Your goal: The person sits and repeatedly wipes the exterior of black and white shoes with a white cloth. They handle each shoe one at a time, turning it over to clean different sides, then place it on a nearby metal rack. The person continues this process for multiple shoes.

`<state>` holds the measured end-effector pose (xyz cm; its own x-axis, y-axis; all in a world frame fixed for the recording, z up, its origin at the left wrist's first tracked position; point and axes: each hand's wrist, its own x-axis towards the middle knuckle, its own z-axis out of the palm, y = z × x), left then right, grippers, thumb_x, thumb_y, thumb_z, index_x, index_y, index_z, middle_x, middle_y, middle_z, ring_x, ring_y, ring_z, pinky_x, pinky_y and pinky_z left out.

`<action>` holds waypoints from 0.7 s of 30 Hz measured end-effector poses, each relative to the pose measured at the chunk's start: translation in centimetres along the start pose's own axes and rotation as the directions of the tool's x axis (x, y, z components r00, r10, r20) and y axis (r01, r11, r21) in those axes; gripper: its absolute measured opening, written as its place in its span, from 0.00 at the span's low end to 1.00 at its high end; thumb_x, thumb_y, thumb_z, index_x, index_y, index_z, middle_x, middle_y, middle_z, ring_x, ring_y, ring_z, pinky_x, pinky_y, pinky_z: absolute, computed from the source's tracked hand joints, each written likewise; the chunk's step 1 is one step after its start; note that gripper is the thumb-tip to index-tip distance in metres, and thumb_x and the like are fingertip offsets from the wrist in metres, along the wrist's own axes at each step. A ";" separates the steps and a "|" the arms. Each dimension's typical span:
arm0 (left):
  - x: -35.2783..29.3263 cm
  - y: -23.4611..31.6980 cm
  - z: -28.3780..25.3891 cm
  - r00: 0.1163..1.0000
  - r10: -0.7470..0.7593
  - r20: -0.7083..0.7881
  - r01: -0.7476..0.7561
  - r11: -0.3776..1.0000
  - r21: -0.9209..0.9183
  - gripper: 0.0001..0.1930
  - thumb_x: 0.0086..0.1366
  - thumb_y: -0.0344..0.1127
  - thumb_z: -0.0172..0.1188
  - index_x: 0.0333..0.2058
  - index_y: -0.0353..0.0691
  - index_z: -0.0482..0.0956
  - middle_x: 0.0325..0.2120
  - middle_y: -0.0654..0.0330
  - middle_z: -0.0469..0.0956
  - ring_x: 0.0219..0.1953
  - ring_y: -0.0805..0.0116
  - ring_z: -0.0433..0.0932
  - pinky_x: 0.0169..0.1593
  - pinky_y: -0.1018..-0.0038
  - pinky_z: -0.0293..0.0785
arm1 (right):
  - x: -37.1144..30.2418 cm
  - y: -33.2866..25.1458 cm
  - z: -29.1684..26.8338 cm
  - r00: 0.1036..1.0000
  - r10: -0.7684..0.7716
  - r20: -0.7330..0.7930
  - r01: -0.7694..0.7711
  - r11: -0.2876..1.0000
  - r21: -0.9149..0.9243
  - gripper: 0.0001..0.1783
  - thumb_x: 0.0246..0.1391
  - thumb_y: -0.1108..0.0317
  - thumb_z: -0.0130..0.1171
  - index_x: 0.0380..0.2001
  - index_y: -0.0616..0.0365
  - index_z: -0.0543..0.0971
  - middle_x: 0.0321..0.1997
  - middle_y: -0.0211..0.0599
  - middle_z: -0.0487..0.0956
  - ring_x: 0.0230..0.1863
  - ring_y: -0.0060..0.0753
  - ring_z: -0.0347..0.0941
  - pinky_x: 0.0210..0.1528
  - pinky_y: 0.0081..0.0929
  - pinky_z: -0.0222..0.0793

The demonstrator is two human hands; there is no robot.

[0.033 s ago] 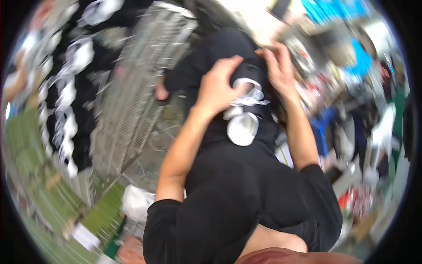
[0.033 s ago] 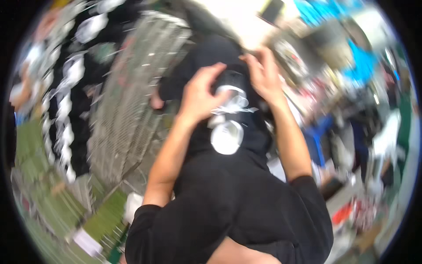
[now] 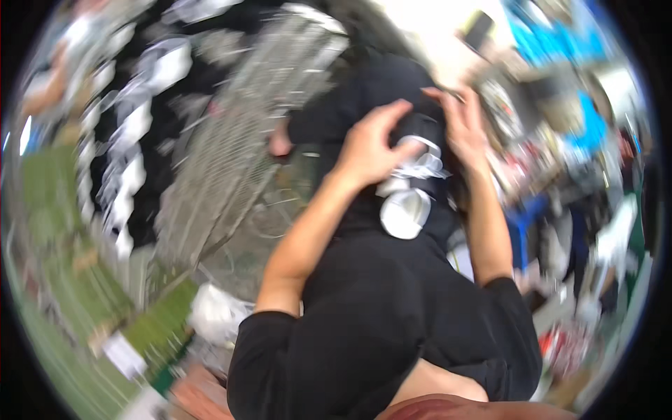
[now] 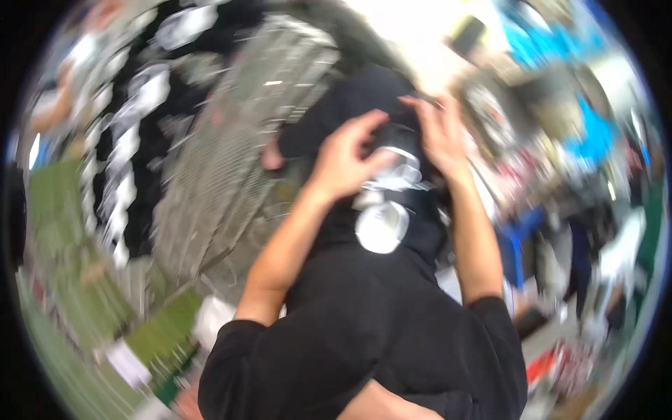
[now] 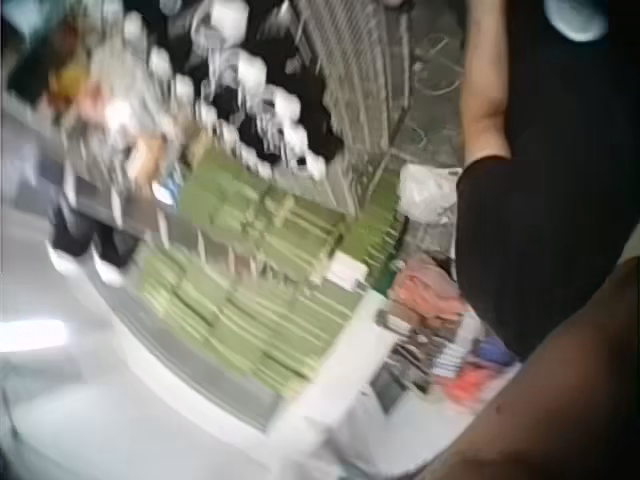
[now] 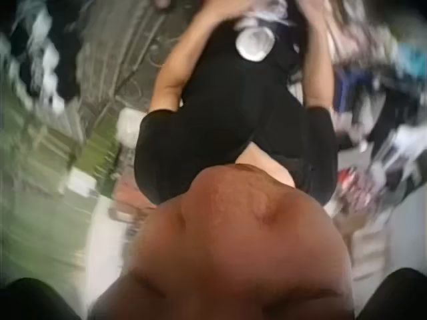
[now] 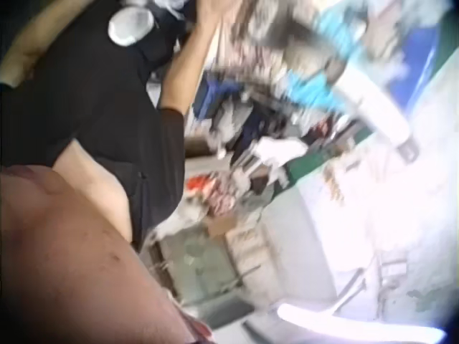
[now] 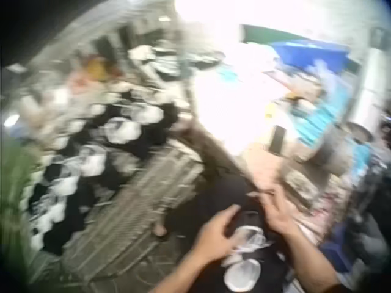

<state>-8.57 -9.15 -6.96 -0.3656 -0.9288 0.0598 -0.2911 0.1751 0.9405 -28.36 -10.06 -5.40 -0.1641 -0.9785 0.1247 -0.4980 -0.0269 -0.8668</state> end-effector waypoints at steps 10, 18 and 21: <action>-11.8 -0.7 -1.3 0.970 -0.242 0.024 0.231 0.886 -0.402 0.49 0.51 0.23 0.66 0.69 0.44 0.47 0.51 0.47 0.76 0.53 0.57 0.77 0.57 0.63 0.71 | 0.2 1.5 1.7 0.985 -0.048 0.163 -0.092 0.656 0.749 0.16 0.74 0.61 0.45 0.52 0.64 0.68 0.54 0.56 0.79 0.57 0.42 0.76 0.64 0.38 0.67; -26.9 7.9 -22.7 0.588 -0.301 -0.751 -0.434 0.666 -0.607 0.40 0.46 0.25 0.54 0.64 0.31 0.64 0.55 0.50 0.74 0.54 0.58 0.78 0.57 0.66 0.76 | 0.6 5.5 2.4 0.991 0.079 0.109 -0.132 0.729 0.672 0.14 0.72 0.60 0.49 0.48 0.60 0.72 0.43 0.42 0.82 0.36 0.28 0.79 0.42 0.26 0.76; -31.4 10.9 -29.7 0.260 -0.294 -0.920 -0.521 0.759 -0.390 0.24 0.59 0.31 0.53 0.56 0.35 0.72 0.49 0.52 0.79 0.51 0.57 0.80 0.58 0.62 0.76 | -0.9 6.2 3.1 0.989 0.123 0.080 -0.144 0.721 0.678 0.12 0.71 0.61 0.52 0.45 0.59 0.74 0.38 0.40 0.82 0.32 0.24 0.77 0.38 0.22 0.75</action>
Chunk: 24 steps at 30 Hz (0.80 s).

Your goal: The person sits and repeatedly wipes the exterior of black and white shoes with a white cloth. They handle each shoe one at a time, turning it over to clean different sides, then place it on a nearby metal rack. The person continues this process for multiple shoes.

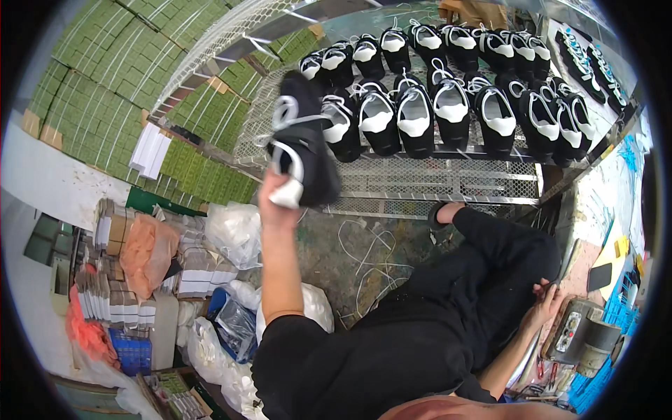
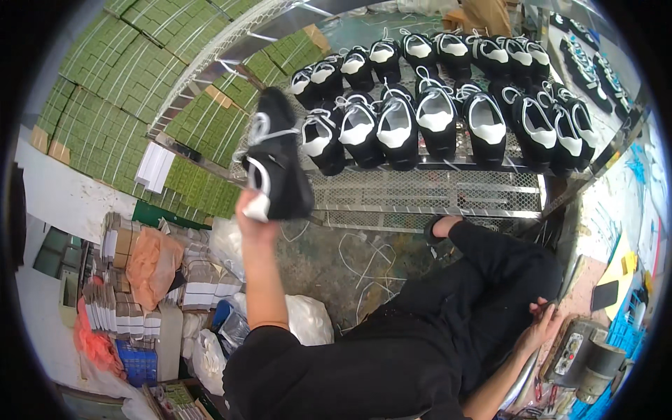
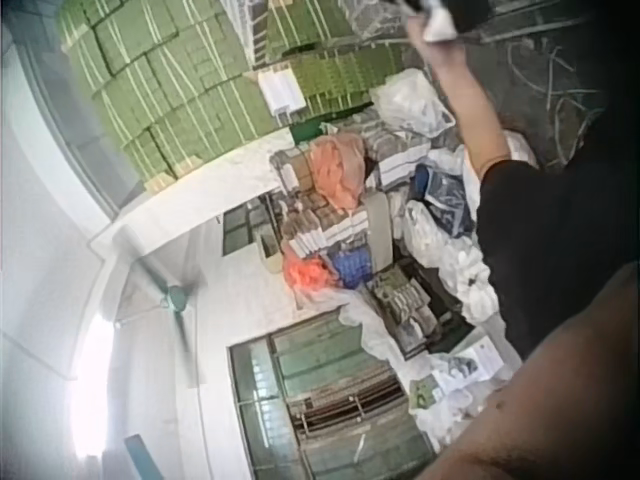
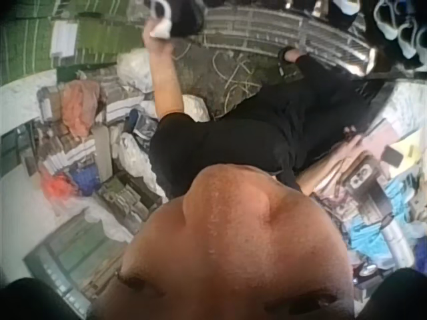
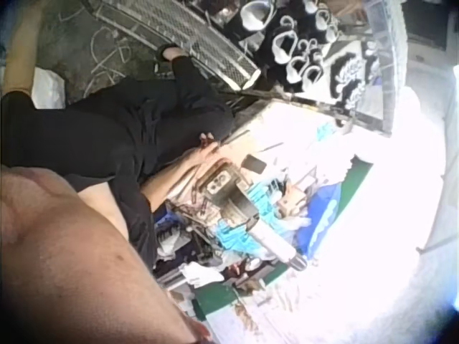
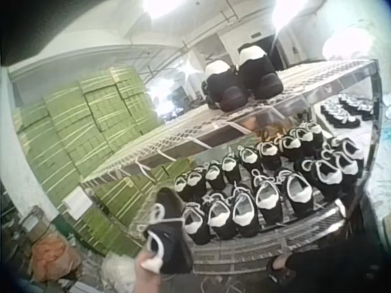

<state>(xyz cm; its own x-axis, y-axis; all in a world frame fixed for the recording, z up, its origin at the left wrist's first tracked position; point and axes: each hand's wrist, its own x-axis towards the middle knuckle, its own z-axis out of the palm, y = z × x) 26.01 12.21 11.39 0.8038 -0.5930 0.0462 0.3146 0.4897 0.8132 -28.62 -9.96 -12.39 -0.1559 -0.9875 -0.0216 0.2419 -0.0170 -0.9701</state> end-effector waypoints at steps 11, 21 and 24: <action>38.0 -0.9 -20.6 0.972 -0.012 -0.234 0.086 0.947 0.308 0.19 0.68 0.46 0.50 0.50 0.42 0.76 0.48 0.58 0.77 0.48 0.57 0.75 0.53 0.54 0.73 | 0.1 1.4 2.6 0.998 0.001 -0.061 -0.009 0.992 -0.129 0.10 0.71 0.60 0.52 0.44 0.55 0.73 0.32 0.32 0.80 0.24 0.14 0.71 0.28 0.13 0.66; 26.0 -3.8 -4.5 0.378 0.904 0.201 -0.476 0.004 0.879 0.16 0.62 0.34 0.63 0.45 0.30 0.77 0.38 0.49 0.81 0.37 0.49 0.80 0.44 0.53 0.75 | -1.2 0.8 5.3 0.986 -0.110 -0.129 0.102 0.993 -0.065 0.08 0.71 0.65 0.51 0.46 0.57 0.69 0.35 0.36 0.81 0.22 0.16 0.71 0.26 0.12 0.68; 9.2 -1.7 12.2 0.210 0.457 0.865 -0.911 -0.228 0.342 0.12 0.53 0.28 0.65 0.38 0.41 0.81 0.32 0.58 0.81 0.33 0.59 0.78 0.46 0.65 0.69 | -1.3 0.3 5.1 0.988 -0.112 -0.111 0.102 0.991 -0.090 0.19 0.70 0.65 0.53 0.59 0.61 0.69 0.39 0.36 0.83 0.28 0.15 0.74 0.30 0.12 0.69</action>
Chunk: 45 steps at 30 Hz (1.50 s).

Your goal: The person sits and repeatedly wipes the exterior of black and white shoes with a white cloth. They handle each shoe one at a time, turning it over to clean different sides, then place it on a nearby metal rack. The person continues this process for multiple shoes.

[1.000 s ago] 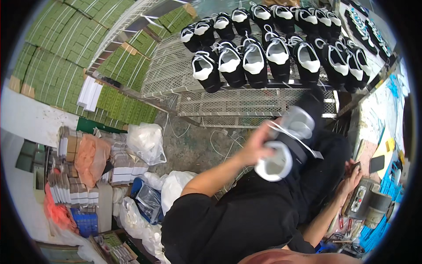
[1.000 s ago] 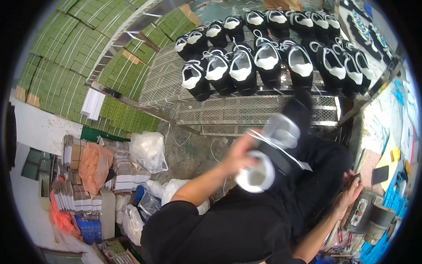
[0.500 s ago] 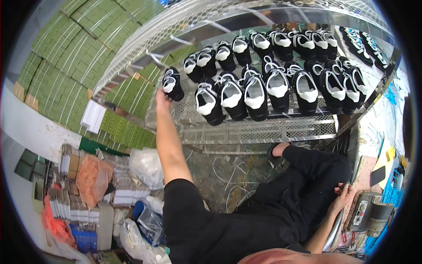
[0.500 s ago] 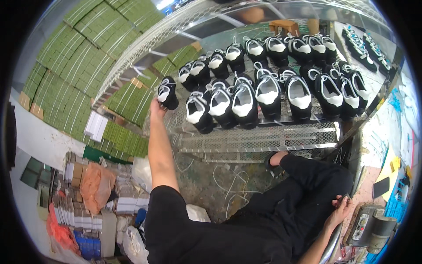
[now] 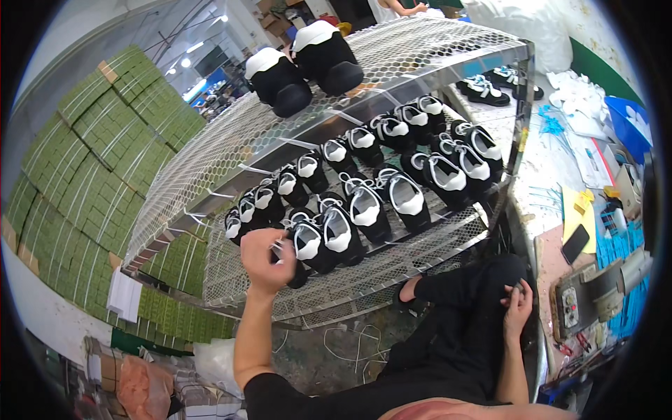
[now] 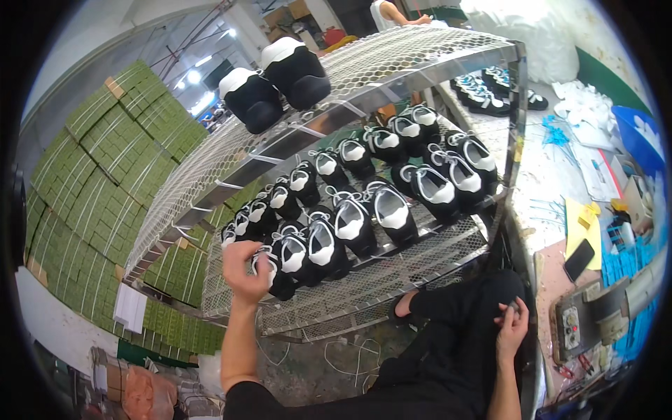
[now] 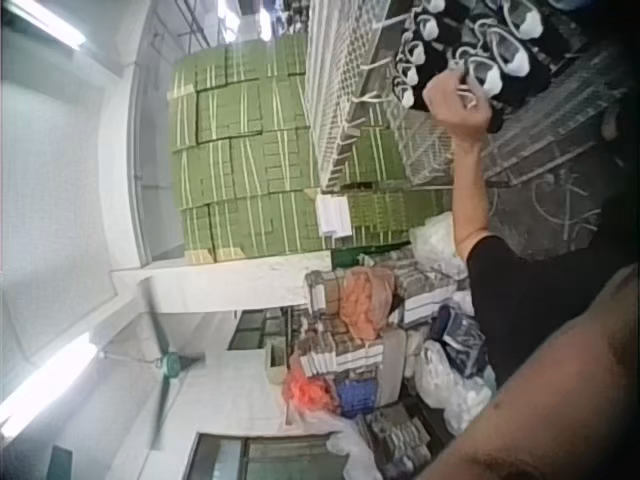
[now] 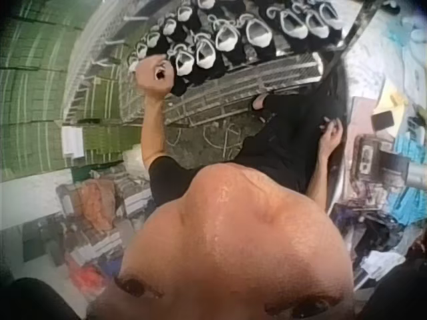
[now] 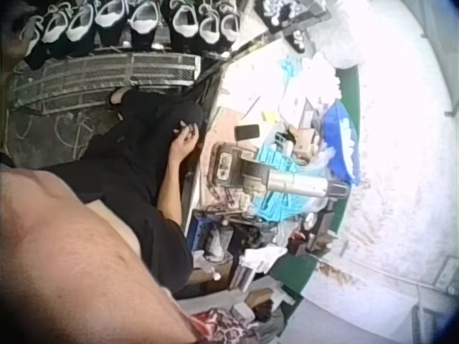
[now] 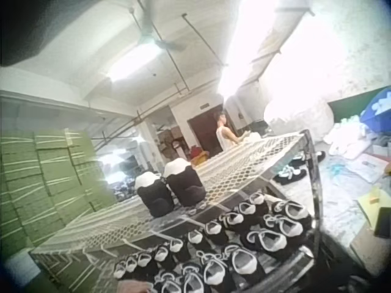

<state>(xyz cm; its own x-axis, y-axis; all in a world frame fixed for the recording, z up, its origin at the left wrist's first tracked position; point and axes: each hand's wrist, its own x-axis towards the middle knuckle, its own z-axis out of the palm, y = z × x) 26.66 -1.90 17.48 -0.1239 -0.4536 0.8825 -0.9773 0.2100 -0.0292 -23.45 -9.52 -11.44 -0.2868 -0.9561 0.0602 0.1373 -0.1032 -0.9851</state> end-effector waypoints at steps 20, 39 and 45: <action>21.8 16.3 3.3 0.986 0.132 -0.099 -0.157 0.934 -0.322 0.25 0.50 0.27 0.76 0.44 0.41 0.71 0.58 0.45 0.58 0.57 0.44 0.68 0.55 0.55 0.70 | -3.3 -4.5 -5.0 0.962 0.112 0.248 -0.157 0.973 0.169 0.15 0.72 0.61 0.47 0.34 0.58 0.75 0.17 0.22 0.63 0.19 0.14 0.57 0.22 0.17 0.54; -19.6 32.7 13.3 0.610 0.341 0.715 0.656 0.288 -0.697 0.31 0.49 0.46 0.80 0.42 0.37 0.70 0.53 0.48 0.60 0.53 0.55 0.69 0.54 0.61 0.74 | -7.6 -2.1 -10.8 0.948 0.298 0.109 -0.308 0.947 0.090 0.33 0.63 0.58 0.64 0.64 0.66 0.69 0.59 0.39 0.78 0.57 0.26 0.73 0.61 0.27 0.68; -10.4 33.5 20.0 0.520 0.590 0.618 0.389 0.481 -0.786 0.21 0.61 0.30 0.66 0.55 0.43 0.79 0.47 0.52 0.68 0.40 0.61 0.75 0.46 0.67 0.73 | -6.4 -2.8 -9.4 0.946 0.287 0.152 -0.269 0.955 -0.124 0.37 0.60 0.54 0.66 0.65 0.66 0.69 0.61 0.45 0.78 0.56 0.28 0.74 0.61 0.27 0.68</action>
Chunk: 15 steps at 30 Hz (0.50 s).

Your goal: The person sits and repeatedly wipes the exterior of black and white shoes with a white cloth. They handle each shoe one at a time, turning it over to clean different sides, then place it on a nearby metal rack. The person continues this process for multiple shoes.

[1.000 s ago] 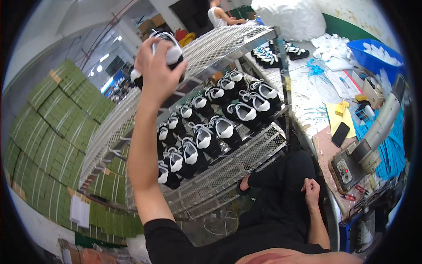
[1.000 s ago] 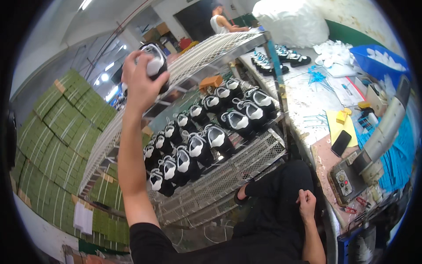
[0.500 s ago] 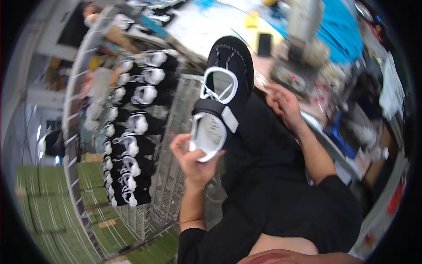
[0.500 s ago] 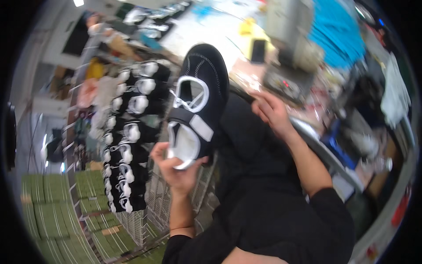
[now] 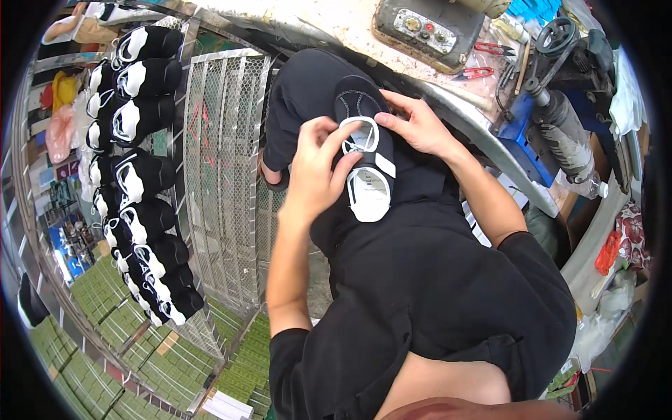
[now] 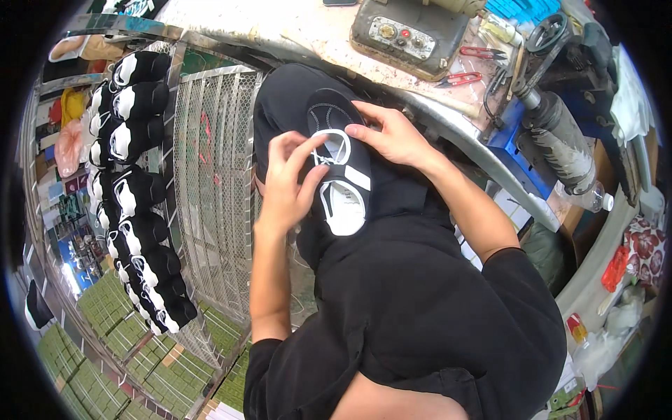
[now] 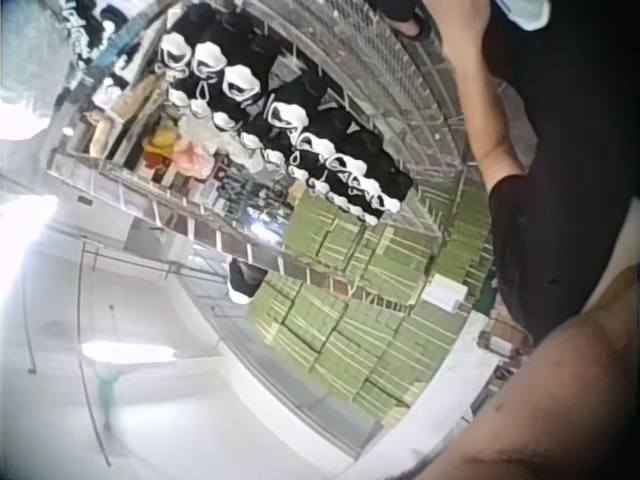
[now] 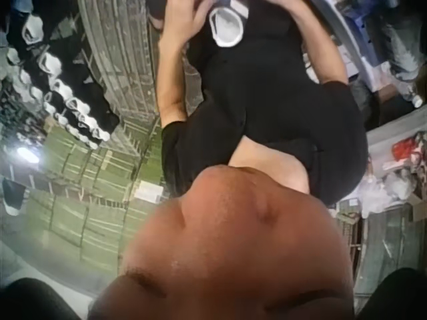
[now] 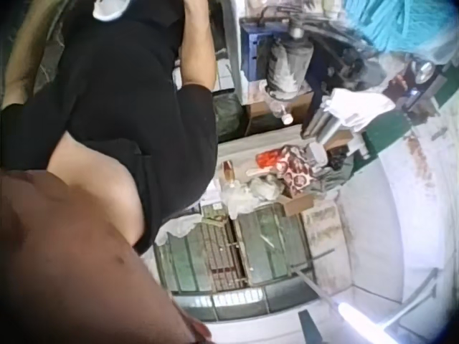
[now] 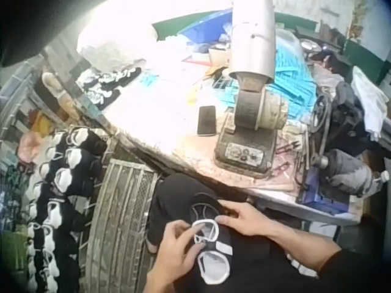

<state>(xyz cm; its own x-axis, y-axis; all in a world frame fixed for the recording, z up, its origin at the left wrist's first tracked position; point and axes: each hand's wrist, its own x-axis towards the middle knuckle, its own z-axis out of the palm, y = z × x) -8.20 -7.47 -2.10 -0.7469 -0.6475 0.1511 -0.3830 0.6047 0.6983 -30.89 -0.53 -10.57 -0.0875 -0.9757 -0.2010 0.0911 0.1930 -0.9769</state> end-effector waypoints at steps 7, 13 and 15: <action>2.5 -1.2 -2.0 0.936 0.074 0.344 -0.128 0.982 0.139 0.10 0.59 0.29 0.65 0.40 0.38 0.82 0.34 0.58 0.77 0.38 0.59 0.79 0.44 0.66 0.76 | -1.5 -2.1 0.6 0.950 -0.239 -0.201 0.098 0.840 -0.534 0.27 0.55 0.57 0.70 0.53 0.60 0.78 0.46 0.46 0.82 0.33 0.32 0.77 0.38 0.29 0.73; -2.8 -3.2 2.5 0.913 0.354 -0.202 -0.326 0.932 0.157 0.16 0.50 0.18 0.64 0.40 0.32 0.83 0.37 0.53 0.82 0.36 0.57 0.84 0.37 0.68 0.82 | -4.6 -3.8 2.0 0.967 -0.254 -0.021 0.227 0.898 -0.376 0.10 0.56 0.68 0.67 0.38 0.63 0.82 0.29 0.40 0.82 0.28 0.30 0.78 0.32 0.28 0.73; -4.0 -3.6 4.9 0.837 0.365 -0.408 -0.331 0.931 0.154 0.16 0.48 0.15 0.65 0.38 0.30 0.83 0.37 0.52 0.81 0.37 0.56 0.85 0.40 0.69 0.85 | -4.6 -4.1 2.2 0.985 -0.171 0.024 0.170 0.934 -0.316 0.10 0.57 0.72 0.65 0.42 0.63 0.82 0.29 0.39 0.82 0.28 0.28 0.78 0.33 0.27 0.71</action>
<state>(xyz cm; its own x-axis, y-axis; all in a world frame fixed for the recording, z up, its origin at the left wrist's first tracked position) -6.47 -4.81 -8.62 -0.5427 -0.5105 0.6669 -0.1933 0.8487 0.4923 -28.68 2.89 -5.44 -0.0781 -0.9965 -0.0290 -0.2430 0.0472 -0.9689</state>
